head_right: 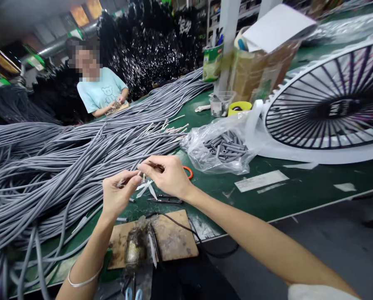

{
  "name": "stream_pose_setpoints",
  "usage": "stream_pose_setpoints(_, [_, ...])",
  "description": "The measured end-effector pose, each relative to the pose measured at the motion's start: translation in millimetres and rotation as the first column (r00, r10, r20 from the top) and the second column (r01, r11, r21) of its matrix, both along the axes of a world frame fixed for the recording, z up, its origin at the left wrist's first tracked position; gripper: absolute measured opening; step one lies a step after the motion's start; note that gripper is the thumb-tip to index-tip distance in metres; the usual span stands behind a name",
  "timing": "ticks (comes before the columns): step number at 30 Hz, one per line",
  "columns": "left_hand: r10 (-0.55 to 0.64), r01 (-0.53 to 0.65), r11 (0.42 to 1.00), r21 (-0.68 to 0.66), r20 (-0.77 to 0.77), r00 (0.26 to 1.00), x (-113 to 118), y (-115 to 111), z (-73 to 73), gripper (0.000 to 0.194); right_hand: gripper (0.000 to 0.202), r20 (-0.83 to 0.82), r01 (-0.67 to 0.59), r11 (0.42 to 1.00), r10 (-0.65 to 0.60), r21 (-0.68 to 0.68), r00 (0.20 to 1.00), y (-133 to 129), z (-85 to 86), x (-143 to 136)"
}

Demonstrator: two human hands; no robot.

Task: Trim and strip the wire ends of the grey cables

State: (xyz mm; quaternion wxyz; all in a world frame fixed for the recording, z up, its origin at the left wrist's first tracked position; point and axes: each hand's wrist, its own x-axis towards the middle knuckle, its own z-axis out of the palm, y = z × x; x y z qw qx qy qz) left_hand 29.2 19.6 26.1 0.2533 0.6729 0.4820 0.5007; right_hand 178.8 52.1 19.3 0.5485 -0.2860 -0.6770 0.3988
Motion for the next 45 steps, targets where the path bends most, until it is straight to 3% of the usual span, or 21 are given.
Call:
stream_pose_setpoints(2, [0.000, -0.001, 1.000, -0.026, -0.020, 1.000, -2, -1, 4.0, 0.026, 0.027, 0.053, 0.038, 0.996, -0.042, 0.085, 0.998, 0, 3.3, 4])
stream_pose_setpoints(7, [-0.011, 0.015, 0.999, 0.033, -0.097, 0.995, -6, -3, 7.1, 0.025, 0.032, 0.130, -0.058, 0.985, 0.037, 0.165, 0.991, 4, 10.8, 14])
stream_pose_setpoints(11, [-0.090, 0.131, 0.981, 0.142, -0.265, 0.960, -5, -8, 4.6, 0.018, 0.038, 0.105, -0.129, 0.991, 0.126, 0.020, 0.986, 7, 9.7, 13])
stream_pose_setpoints(14, [-0.104, 0.176, 0.959, 0.221, -0.302, 0.948, -5, -10, 4.9, 0.015, 0.041, 0.034, -0.175, 0.977, 0.180, -0.118, 0.983, 9, 6.4, 8])
stream_pose_setpoints(17, [-0.016, 0.112, 0.947, 0.302, -0.302, 0.953, -5, -11, 7.5, 0.013, 0.046, 0.070, -0.167, 0.978, 0.177, -0.128, 0.982, 8, 4.9, 5])
stream_pose_setpoints(20, [0.143, 0.001, 0.931, 0.366, -0.365, 0.920, -4, -10, 9.0, 0.014, 0.048, 0.133, -0.079, 0.997, 0.079, -0.009, 0.988, 2, 6.1, 5])
stream_pose_setpoints(24, [0.203, 0.062, 0.903, 0.424, -0.550, 0.810, -2, -9, 3.2, 0.025, 0.052, 0.167, -0.011, 0.992, -0.011, 0.128, 0.986, -3, 7.5, 5])
stream_pose_setpoints(29, [0.177, 0.162, 0.830, 0.534, -0.526, 0.832, -2, -10, -7.4, 0.024, 0.054, 0.104, -0.050, 0.997, 0.055, -0.050, 0.993, 1, 6.5, 3])
stream_pose_setpoints(34, [0.317, 0.005, 0.777, 0.630, -0.397, 0.862, 1, -11, -4.0, 0.020, 0.058, 0.008, -0.298, 0.912, 0.313, -0.281, 0.950, 0, 8.6, 1])
stream_pose_setpoints(36, [0.357, -0.053, 0.789, 0.612, -0.387, 0.850, 3, -11, -1.5, 0.017, 0.057, -0.042, -0.347, 0.893, 0.350, -0.285, 0.936, -3, 9.6, -1])
stream_pose_setpoints(40, [0.270, -0.059, 0.875, 0.481, -0.382, 0.884, 3, -13, 2.2, 0.014, 0.044, -0.150, -0.209, 0.965, 0.185, -0.160, 0.971, -4, 11.8, 1])
stream_pose_setpoints(45, [0.133, -0.009, 0.944, 0.329, -0.355, 0.926, 1, -16, 4.8, 0.017, 0.029, 0.020, -0.151, 0.988, 0.150, 0.045, 0.988, 1, 10.5, 8])
